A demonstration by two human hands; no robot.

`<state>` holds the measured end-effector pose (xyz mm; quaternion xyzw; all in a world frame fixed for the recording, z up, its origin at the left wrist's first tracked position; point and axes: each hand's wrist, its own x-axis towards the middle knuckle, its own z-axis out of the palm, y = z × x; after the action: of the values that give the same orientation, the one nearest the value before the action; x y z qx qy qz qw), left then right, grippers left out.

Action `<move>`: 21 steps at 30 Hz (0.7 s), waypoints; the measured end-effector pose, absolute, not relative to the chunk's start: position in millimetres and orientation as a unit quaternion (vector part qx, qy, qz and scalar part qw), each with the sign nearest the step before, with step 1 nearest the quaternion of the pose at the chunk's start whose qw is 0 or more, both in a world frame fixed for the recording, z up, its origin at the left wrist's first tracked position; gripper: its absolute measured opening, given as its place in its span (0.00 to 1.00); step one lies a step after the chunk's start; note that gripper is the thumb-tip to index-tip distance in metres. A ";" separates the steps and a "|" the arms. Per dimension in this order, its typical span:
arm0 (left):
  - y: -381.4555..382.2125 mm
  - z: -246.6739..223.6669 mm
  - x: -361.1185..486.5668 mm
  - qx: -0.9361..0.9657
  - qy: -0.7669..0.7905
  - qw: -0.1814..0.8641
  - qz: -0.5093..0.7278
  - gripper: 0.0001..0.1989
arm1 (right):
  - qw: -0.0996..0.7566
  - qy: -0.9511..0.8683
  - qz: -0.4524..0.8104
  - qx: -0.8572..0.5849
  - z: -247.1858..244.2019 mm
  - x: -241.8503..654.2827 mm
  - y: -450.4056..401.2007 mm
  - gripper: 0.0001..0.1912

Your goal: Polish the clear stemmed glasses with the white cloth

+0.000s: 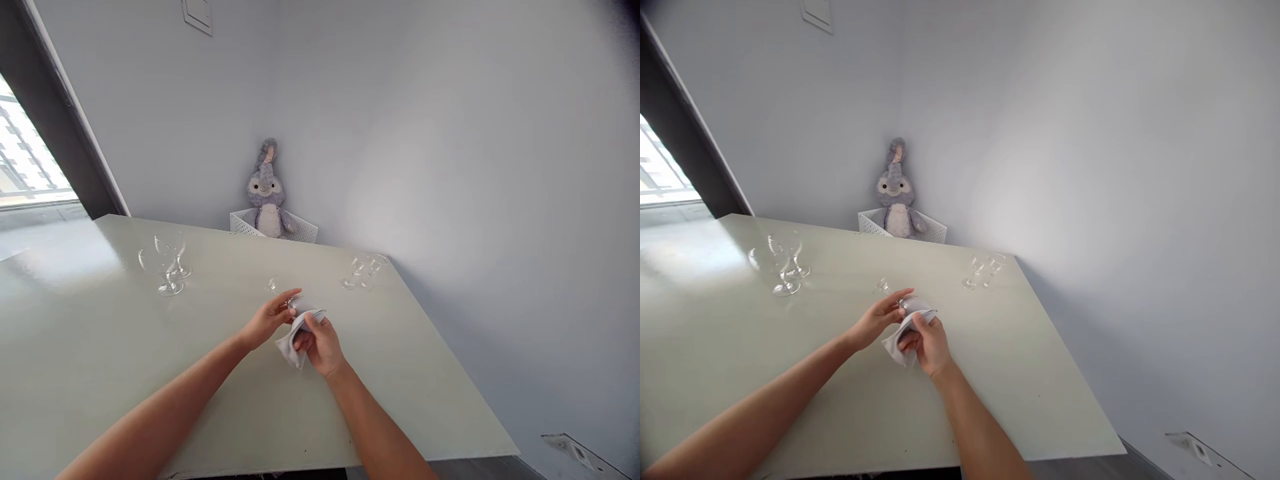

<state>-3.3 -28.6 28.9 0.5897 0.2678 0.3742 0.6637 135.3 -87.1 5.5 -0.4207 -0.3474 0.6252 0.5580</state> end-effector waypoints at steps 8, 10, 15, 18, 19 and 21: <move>-25.4 22.6 -3.0 0.598 0.299 0.638 0.383 0.16 | 0.563 -0.405 0.521 -0.497 -1.5 129.2 -87.4 0.17; -27.8 24.0 -2.4 0.596 0.285 0.643 0.388 0.19 | 0.588 -0.298 0.607 -0.445 -1.0 134.1 -82.1 0.19; -26.7 24.3 -3.1 0.570 0.279 0.669 0.388 0.20 | 0.579 -0.316 0.621 -0.424 -1.6 135.0 -82.7 0.22; -25.2 23.0 -3.1 0.504 0.274 0.725 0.382 0.24 | 0.531 -0.483 0.483 -0.502 -3.9 132.8 -90.2 0.20; -25.3 22.3 -2.4 0.486 0.272 0.742 0.373 0.25 | 0.517 -0.534 0.424 -0.518 -4.8 133.0 -91.9 0.18; -25.5 20.0 -0.2 0.464 0.279 0.760 0.360 0.23 | 0.501 -0.599 0.327 -0.532 -6.3 135.0 -92.9 0.12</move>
<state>-0.2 -25.5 20.0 0.4641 0.2790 0.3601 0.7597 135.0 -92.9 -6.3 -0.5324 -0.5994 0.3265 0.5007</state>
